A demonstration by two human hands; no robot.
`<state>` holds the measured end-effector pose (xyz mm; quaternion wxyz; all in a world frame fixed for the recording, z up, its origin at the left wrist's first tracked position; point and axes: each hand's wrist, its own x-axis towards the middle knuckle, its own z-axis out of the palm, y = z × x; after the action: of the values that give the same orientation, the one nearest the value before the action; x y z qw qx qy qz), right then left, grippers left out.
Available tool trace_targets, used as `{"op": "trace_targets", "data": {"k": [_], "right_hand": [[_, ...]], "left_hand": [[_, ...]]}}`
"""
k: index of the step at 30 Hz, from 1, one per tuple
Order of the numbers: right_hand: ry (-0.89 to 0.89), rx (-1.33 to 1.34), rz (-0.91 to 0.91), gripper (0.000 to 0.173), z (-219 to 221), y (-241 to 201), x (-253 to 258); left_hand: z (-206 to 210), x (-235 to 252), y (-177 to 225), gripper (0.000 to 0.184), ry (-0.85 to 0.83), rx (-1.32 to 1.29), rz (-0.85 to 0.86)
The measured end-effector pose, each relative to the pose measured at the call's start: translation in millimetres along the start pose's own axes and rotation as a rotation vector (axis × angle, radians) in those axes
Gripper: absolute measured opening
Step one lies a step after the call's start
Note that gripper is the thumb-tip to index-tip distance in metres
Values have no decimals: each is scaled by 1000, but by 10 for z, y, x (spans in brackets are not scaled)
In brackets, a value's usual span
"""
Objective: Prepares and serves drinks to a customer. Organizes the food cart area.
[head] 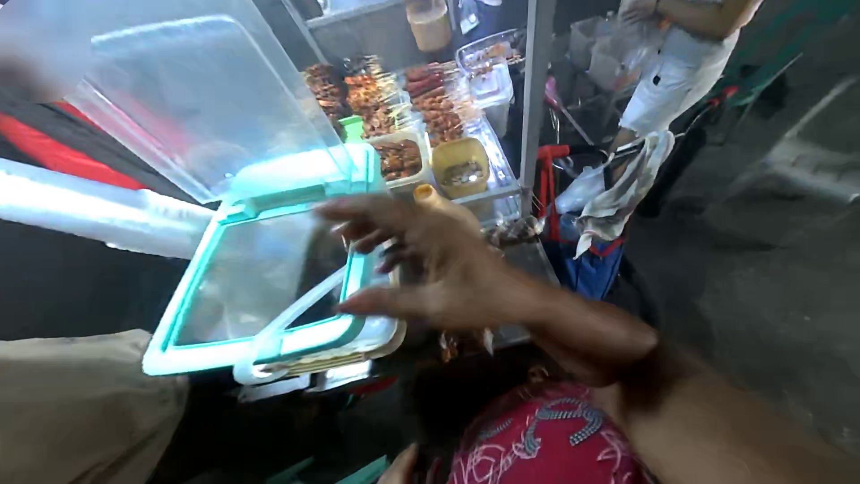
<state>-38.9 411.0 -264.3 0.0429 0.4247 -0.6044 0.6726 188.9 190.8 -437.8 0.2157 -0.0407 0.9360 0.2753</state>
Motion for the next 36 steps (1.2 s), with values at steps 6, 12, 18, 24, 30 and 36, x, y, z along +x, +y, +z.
{"op": "trace_targets", "data": {"k": [6,12,18,24,30,36], "right_hand": [[276,-428,429,50,-1107,332,-736],[338,-603,945,42,-1493,477,-1913],[-185,-451,1448,62,-1613,961,-2769],[-395,-428,1464,65,-2126,1524,-3172],[-421,-433,1423,59,-2979,1731,-3320],[-420,-473,1385,55,-3516,1907,-3364]], "left_hand": [[23,343,-113,35,0,-70,99],[21,663,131,33,-246,-36,135],[103,765,384,31,-131,5,265],[490,994,1012,28,-56,-47,167],[1118,1751,1857,28,103,19,227],[1783,2573,2143,52,492,48,343]]}}
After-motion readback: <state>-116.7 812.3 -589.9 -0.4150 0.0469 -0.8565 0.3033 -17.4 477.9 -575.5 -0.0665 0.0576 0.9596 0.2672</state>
